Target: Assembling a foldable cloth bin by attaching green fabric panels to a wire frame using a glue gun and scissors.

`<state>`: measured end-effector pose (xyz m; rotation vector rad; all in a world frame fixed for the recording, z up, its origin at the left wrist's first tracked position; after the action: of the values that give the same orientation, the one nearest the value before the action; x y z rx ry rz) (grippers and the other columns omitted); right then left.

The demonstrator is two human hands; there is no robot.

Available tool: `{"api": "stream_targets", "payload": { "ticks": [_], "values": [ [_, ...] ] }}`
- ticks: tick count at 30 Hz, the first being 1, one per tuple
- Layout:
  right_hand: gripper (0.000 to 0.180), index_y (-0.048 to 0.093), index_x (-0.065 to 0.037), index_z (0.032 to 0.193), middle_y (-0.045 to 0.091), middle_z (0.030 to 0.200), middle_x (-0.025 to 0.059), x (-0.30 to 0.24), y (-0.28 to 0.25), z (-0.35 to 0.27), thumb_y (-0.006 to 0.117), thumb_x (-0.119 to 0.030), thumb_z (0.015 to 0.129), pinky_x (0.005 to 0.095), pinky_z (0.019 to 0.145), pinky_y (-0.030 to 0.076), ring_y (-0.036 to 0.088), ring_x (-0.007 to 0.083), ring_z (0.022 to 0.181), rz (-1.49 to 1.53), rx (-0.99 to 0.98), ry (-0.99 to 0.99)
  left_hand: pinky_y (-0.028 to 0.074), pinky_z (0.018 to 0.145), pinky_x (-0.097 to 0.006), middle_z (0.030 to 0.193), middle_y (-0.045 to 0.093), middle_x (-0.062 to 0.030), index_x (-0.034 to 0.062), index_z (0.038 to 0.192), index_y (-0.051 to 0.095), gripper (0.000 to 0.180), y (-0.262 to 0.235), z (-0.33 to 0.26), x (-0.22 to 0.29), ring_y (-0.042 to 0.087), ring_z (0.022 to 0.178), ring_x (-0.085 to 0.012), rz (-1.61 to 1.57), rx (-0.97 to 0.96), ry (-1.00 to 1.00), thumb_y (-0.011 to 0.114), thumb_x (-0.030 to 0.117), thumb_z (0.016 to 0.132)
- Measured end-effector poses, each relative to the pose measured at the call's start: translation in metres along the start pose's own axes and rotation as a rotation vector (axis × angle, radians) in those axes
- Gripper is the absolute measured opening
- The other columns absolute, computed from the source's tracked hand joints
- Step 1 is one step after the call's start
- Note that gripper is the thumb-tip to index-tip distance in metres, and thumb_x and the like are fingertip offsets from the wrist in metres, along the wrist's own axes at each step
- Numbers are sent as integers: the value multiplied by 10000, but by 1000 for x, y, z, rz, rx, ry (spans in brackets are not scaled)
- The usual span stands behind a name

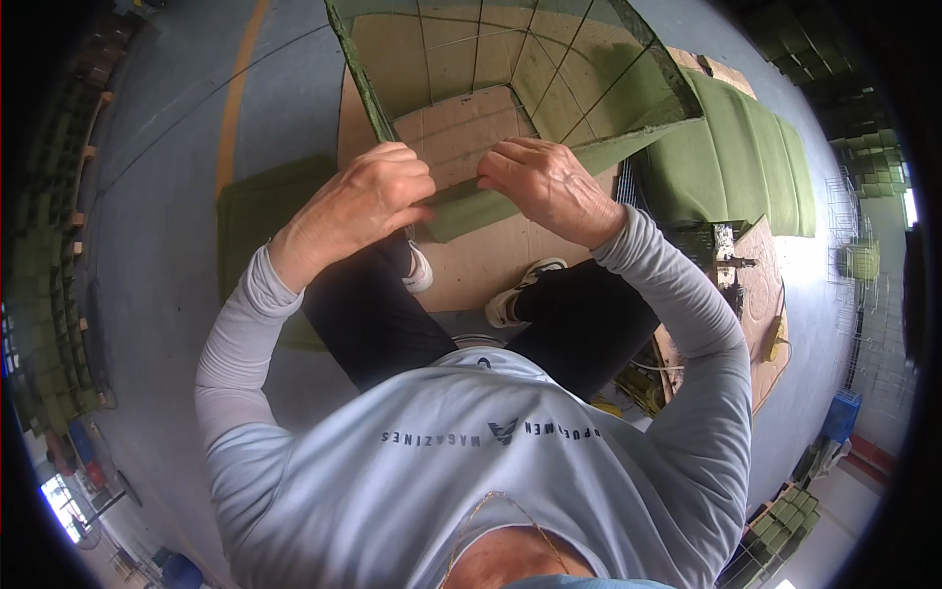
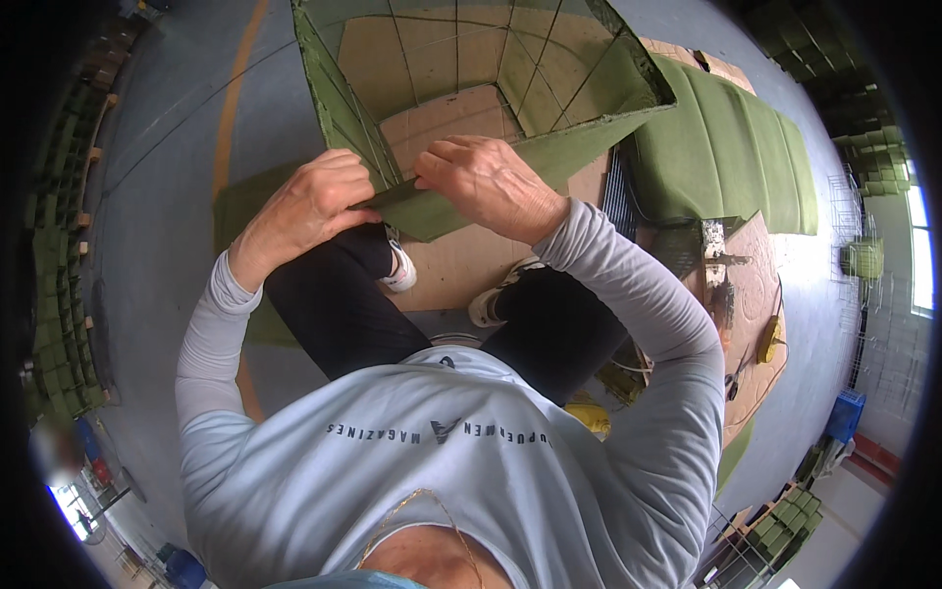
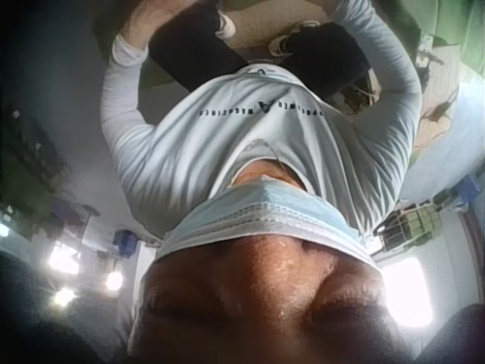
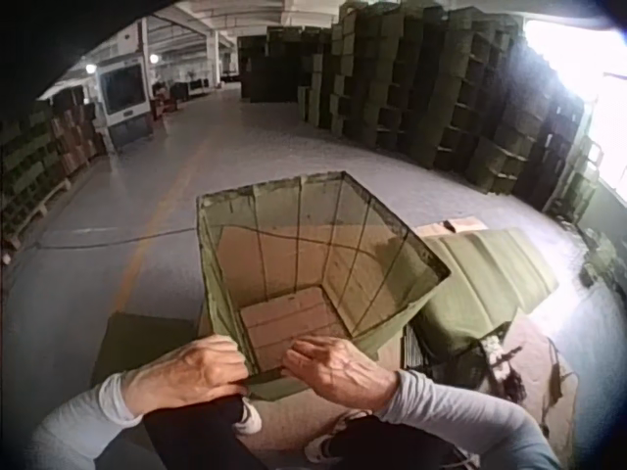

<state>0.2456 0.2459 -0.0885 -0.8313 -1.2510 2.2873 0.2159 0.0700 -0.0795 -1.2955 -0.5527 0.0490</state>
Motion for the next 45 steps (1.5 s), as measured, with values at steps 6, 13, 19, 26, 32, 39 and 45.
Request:
{"api": "stream_targets", "payload": {
  "ticks": [6,13,19,26,32,39,45],
  "values": [
    [167,546,-26,842,558,779,117,-5,-3,3,662,-146,848,403,722,505,611,319,774,-30,67,-60,464,1056,-445,742,531,-100,17,769,576,245,-5,-4,1,593,815,-273,78,89,75,792,122,721],
    [185,554,-33,852,562,803,109,5,3,-3,685,-162,826,405,692,492,597,303,771,36,75,-77,486,996,-468,773,539,-129,-20,844,619,227,-3,5,13,569,784,-314,44,137,65,783,97,739],
    [209,552,-36,870,552,797,106,1,-14,-4,681,-200,871,403,706,482,591,296,769,-67,101,-35,494,691,-413,859,590,-131,-19,1061,642,306,12,16,35,599,825,-310,59,325,-121,733,23,771],
    [260,532,-33,781,577,715,121,15,-10,-14,685,-230,858,406,709,513,634,300,771,-39,35,56,476,671,-431,812,584,-139,-17,960,622,136,24,21,25,593,789,-336,3,333,-173,676,12,840],
    [185,585,-35,871,563,751,113,17,-22,-13,697,-181,853,412,663,487,602,319,732,-9,55,-35,476,695,-423,856,593,-140,-13,1079,629,249,15,31,44,590,824,-331,14,388,-184,679,45,842],
    [184,586,-24,913,586,802,117,25,-15,-24,696,-141,823,412,693,501,614,332,764,-52,14,53,489,690,-428,823,592,-136,13,865,570,66,36,36,30,604,819,-324,27,376,-202,610,58,891],
    [155,644,-42,970,626,880,105,55,-57,-10,683,-147,862,393,719,536,657,302,818,-73,240,92,505,669,-421,804,609,-123,33,873,599,86,36,30,26,621,793,-316,36,431,-199,617,111,905]
  ]
}}
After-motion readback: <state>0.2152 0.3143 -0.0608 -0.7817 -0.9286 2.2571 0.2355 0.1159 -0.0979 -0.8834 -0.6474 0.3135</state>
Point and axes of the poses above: each hand's wrist, its own z-axis towards the middle knuckle, its own y-axis out of the palm, x = y × z, the point moved 5 cm from there along z, towards the middle knuckle
